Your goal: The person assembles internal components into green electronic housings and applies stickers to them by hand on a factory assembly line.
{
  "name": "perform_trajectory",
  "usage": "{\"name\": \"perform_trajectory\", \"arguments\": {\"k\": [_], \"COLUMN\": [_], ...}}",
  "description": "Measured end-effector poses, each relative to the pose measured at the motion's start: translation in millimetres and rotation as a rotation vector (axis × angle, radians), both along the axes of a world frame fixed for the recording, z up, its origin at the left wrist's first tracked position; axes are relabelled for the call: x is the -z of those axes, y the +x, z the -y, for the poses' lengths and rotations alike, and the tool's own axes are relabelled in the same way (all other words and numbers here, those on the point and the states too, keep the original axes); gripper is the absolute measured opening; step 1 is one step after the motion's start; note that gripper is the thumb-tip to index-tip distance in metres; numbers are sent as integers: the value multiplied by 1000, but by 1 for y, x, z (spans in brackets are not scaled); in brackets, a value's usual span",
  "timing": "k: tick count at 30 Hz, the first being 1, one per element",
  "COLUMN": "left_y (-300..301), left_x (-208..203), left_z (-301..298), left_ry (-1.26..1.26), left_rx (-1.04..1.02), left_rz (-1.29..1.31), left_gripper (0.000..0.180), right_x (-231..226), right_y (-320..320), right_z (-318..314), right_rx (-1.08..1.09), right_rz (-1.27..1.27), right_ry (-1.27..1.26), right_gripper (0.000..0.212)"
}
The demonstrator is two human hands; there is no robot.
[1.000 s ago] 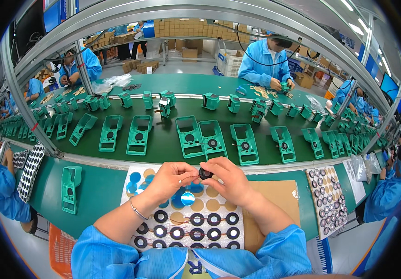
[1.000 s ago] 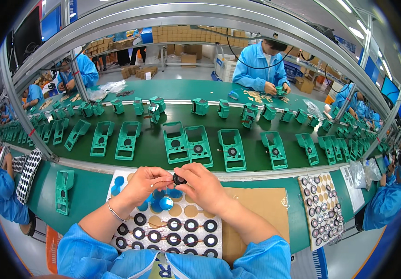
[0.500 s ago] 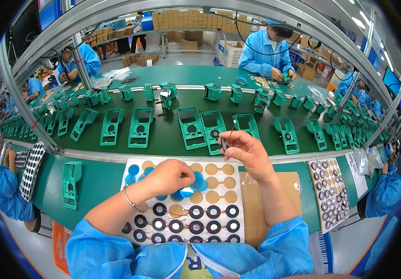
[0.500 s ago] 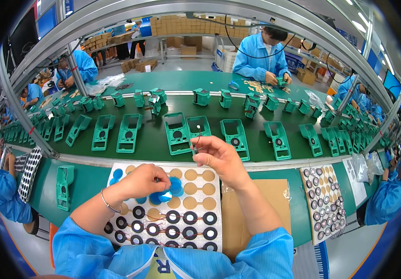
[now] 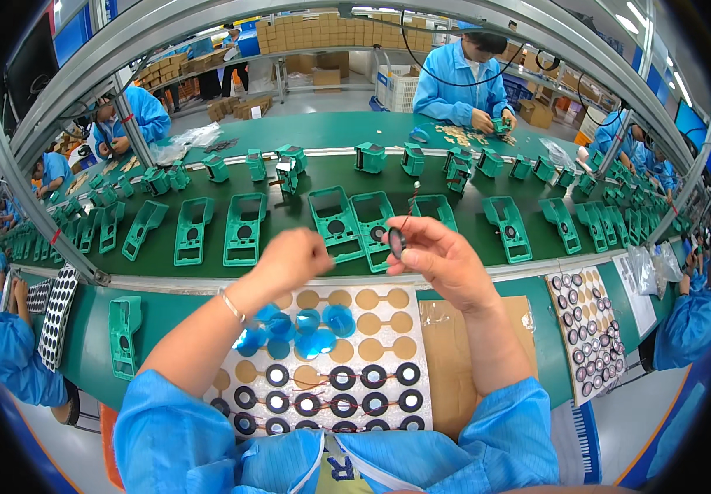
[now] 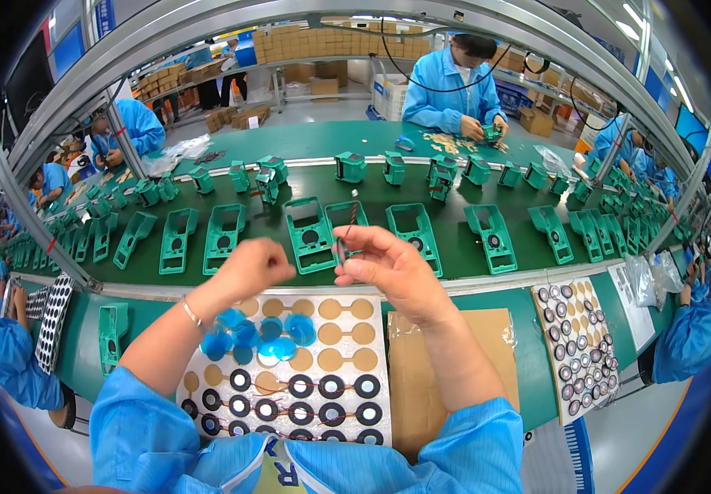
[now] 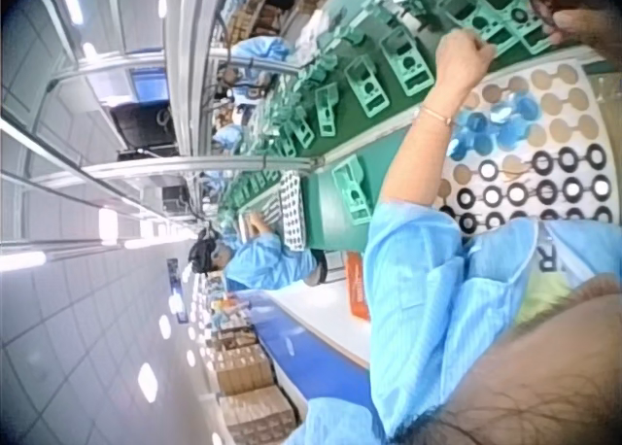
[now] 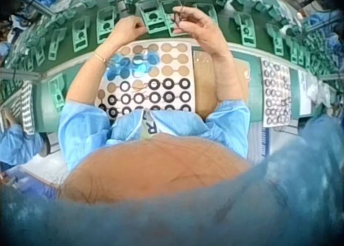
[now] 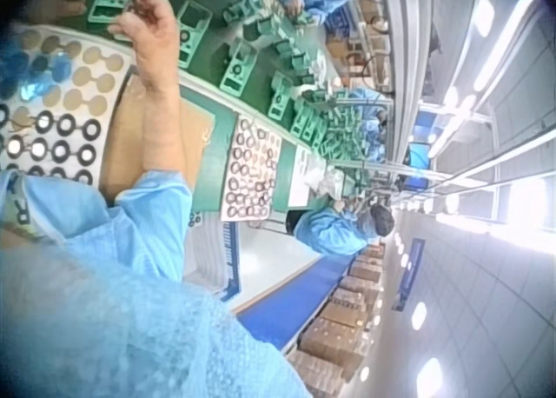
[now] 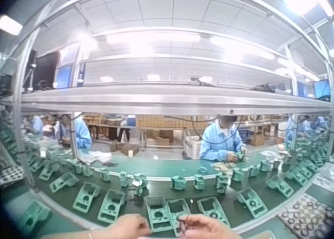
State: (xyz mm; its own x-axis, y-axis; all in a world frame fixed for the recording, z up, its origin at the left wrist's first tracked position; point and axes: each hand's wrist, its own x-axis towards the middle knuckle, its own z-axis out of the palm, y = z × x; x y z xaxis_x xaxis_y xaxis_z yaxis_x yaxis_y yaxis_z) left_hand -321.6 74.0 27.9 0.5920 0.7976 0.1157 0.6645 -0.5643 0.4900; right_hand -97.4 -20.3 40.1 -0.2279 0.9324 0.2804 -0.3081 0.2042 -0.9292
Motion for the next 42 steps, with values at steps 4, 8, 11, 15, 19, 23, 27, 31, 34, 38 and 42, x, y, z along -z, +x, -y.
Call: {"name": "perform_trajectory", "arguments": {"k": [4, 8, 11, 15, 19, 23, 27, 31, 34, 38, 42], "left_y": [-5, 10, 28, 35, 13, -24, -37, -44, -43, -42, -43], "left_x": [36, 79, 95, 104, 67, 24, -12, -15, -8, -1, 2], "left_z": [-72, -115, -123, -125, -120, -89, -17, 40, 59, 66, 67], "left_ry": [-58, -652, -799, -848, -999, -967, -828, -870, -864, -843, -870], "left_rx": [-188, -372, -357, -451, -452, -261, -110, 35, 93, 114, 116], "left_rz": [112, 291, 364, 429, 506, 603, 613, 736, 796, 904, 904], "left_gripper": [24, 24, 21, 8, 7, 17, 24, 32, 31, 33, 31], "right_x": [-3, 7, 18, 34, 35, 32, 26, 25, 25, 22, 23], "right_y": [3, -3, -5, -25, -22, -25, -32, -50, -59, -62, -67], "right_z": [-2, -6, -12, -17, -20, -17, -8, 3, 7, 12, 13], "right_rx": [187, 333, 383, 426, 476, 484, 541, 591, 605, 624, 623], "right_rz": [96, 80, 278, 541, 547, 490, 605, 796, 899, 942, 994], "right_ry": [72, 217, 257, 365, 400, 326, 518, 784, 865, 932, 992], "right_gripper": [41, 36, 33, 30, 29, 27, 29, 31, 30, 30, 35]}}
